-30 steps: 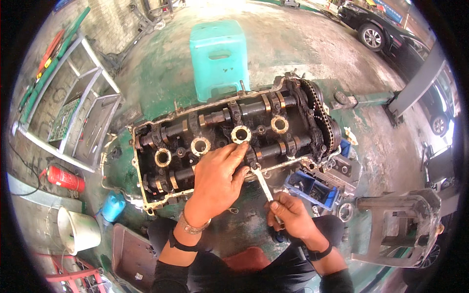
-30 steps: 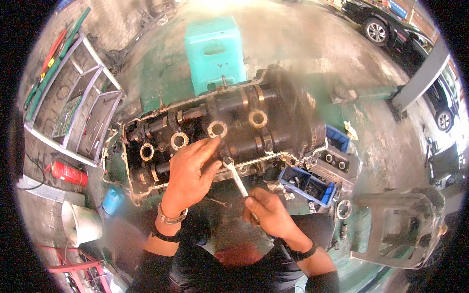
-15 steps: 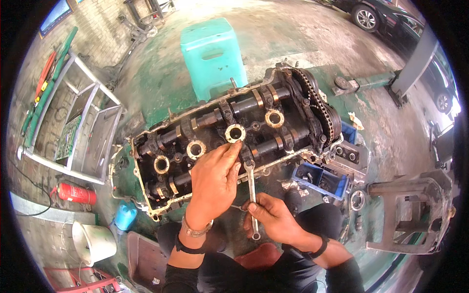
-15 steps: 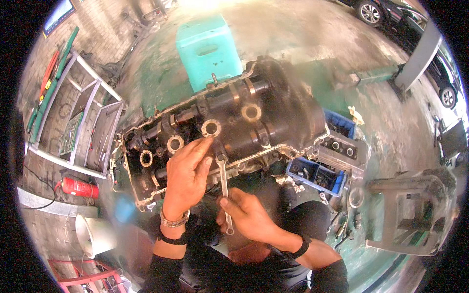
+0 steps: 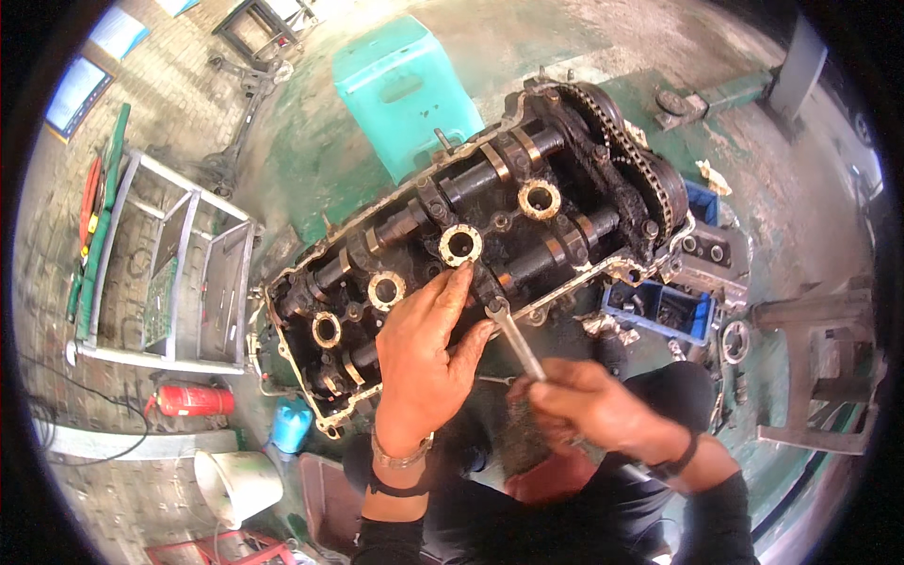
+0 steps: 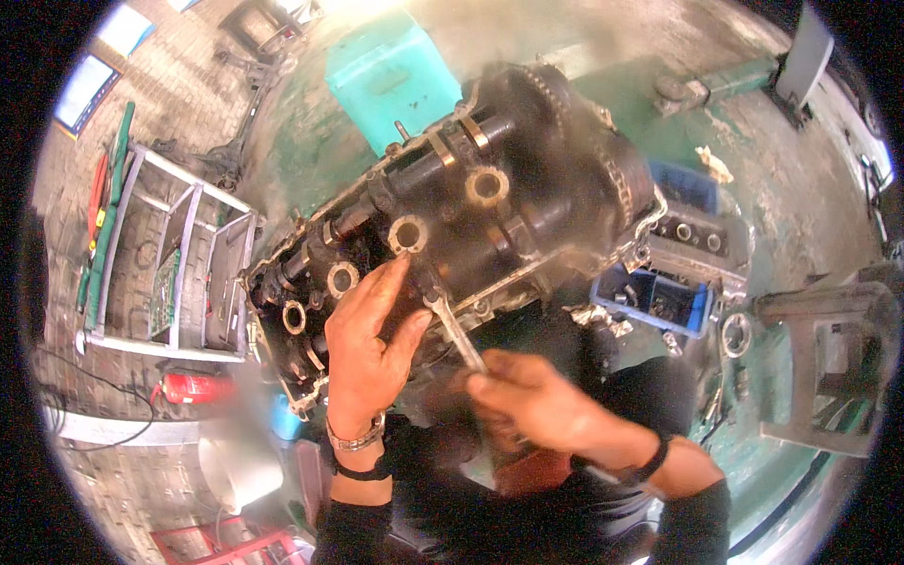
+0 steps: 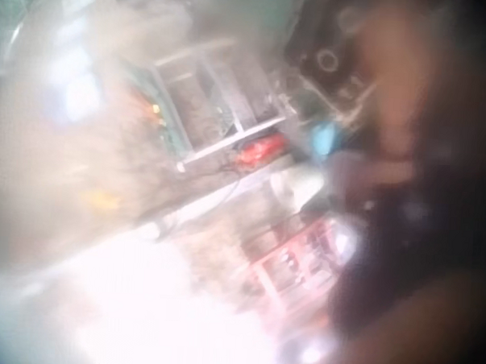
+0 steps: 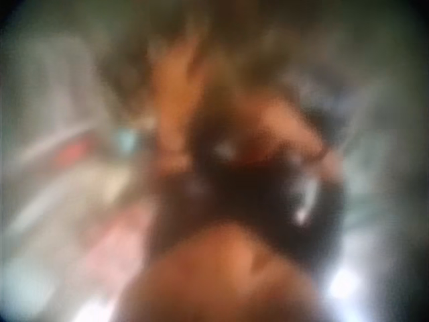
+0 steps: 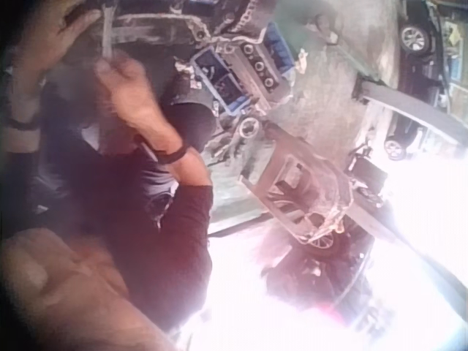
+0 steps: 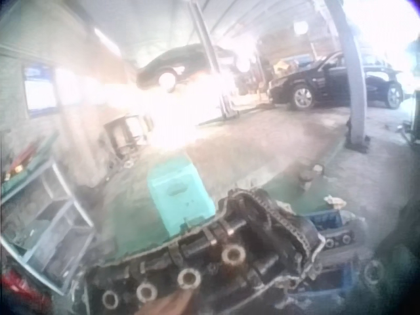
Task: The person uses a wrench to loosen and remove bolts from the camshaft caps on an engine cylinder head. They remove the bolts and place them into a blue parts tray, then continue loosening additional bolts on the valvetrain assembly.
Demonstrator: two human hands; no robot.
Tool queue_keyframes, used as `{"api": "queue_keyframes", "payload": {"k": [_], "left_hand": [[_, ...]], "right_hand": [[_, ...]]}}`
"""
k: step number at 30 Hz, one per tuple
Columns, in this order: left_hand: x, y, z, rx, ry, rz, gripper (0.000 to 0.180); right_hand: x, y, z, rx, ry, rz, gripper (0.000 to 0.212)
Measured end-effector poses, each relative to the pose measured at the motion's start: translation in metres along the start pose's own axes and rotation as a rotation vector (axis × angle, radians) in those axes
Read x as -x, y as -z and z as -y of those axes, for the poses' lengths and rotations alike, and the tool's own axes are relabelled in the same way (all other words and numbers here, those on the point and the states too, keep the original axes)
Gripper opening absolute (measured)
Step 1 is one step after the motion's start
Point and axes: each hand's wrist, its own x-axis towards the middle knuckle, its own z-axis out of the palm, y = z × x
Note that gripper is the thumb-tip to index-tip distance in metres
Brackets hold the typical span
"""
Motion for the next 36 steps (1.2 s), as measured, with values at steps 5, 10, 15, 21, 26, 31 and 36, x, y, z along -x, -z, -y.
{"api": "queue_keyframes", "payload": {"k": [5,10,15,21,26,31,36], "left_hand": [[-0.001,-0.005,-0.001,-0.013,0.027,-0.038,0.059],[-0.002,-0.006,-0.002,0.015,0.058,-0.031,0.057],[-0.001,-0.006,0.001,0.029,0.030,-0.040,0.058],[-0.001,-0.006,0.000,0.031,0.055,-0.029,0.056],[-0.003,-0.005,-0.002,0.027,0.058,-0.022,0.054],[-0.003,-0.005,-0.001,0.018,0.030,-0.031,0.052],[-0.002,-0.004,-0.001,0.020,0.026,-0.034,0.051]], "right_hand": [[0.009,0.055,0.049,0.431,0.273,-0.227,0.021],[0.009,0.061,0.042,0.609,0.331,-0.277,0.019],[0.019,0.059,0.038,0.571,0.440,-0.301,0.021],[0.029,0.062,0.025,0.428,0.386,-0.349,0.023],[0.021,0.052,0.010,0.427,0.360,-0.323,0.022],[0.010,0.040,-0.001,0.365,0.355,-0.261,0.020],[0.008,0.024,-0.013,0.439,0.233,-0.171,0.022]]}}
